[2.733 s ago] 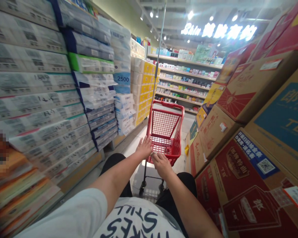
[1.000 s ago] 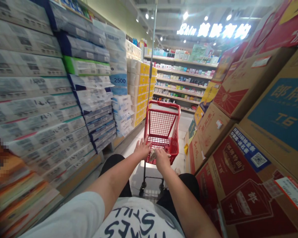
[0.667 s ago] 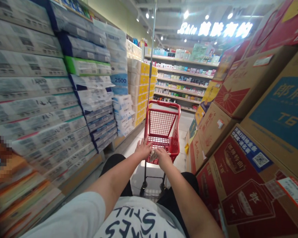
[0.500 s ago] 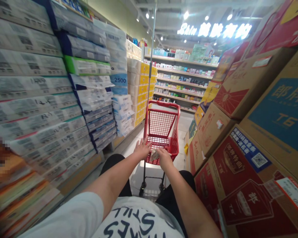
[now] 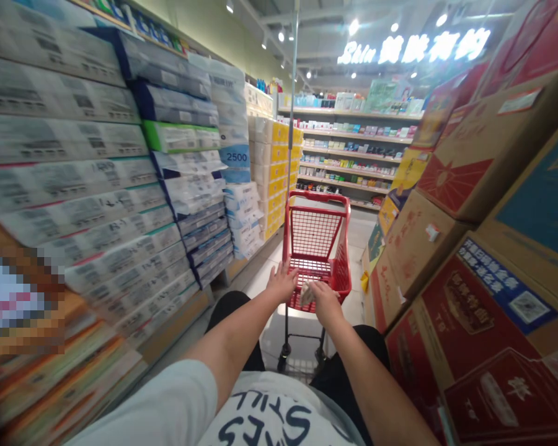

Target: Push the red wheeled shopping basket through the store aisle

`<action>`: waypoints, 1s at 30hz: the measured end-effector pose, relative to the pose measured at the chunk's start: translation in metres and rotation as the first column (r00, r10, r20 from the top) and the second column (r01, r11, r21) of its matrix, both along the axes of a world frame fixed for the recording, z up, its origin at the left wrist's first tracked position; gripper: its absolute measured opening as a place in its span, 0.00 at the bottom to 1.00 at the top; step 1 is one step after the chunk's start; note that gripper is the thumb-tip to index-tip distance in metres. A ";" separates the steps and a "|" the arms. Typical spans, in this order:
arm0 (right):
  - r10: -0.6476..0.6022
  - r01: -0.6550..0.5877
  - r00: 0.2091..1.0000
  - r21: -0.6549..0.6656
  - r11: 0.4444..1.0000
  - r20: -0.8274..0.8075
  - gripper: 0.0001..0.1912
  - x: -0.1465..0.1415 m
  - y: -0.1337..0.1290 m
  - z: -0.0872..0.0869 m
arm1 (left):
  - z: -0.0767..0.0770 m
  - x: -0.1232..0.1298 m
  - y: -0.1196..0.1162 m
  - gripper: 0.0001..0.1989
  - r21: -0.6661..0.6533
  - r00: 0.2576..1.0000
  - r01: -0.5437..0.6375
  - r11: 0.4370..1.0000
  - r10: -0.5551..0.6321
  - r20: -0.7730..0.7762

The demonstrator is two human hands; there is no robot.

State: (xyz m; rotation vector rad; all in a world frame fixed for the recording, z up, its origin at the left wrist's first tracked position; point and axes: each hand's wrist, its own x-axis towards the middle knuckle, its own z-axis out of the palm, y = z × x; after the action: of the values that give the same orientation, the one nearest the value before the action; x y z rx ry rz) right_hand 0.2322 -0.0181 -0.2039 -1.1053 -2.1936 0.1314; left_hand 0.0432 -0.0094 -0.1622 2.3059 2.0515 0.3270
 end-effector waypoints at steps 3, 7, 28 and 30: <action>0.078 -0.079 0.997 0.064 0.995 0.014 0.32 0.003 -0.002 -0.010 | -0.001 0.000 -0.004 0.25 0.001 1.000 0.025 1.000 -0.025 0.006; 0.011 -0.012 1.000 0.132 0.991 0.007 0.31 0.011 0.000 -0.019 | -0.004 0.001 -0.006 0.26 -0.027 0.999 0.019 0.999 -0.018 0.037; -0.066 0.046 0.995 0.260 0.965 0.072 0.24 0.029 0.007 -0.032 | -0.007 -0.005 -0.003 0.27 -0.063 0.997 0.032 0.998 -0.027 0.073; -0.029 0.000 0.994 0.263 0.965 0.107 0.25 0.028 0.006 -0.033 | -0.007 -0.004 -0.003 0.27 -0.066 0.997 0.028 0.997 -0.023 0.075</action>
State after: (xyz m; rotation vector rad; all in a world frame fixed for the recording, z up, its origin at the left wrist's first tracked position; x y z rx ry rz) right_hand 0.2600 -0.0126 -0.2367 -0.9986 -2.2212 -0.2271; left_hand 0.0389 -0.0120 -0.1697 2.2440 1.9660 0.3316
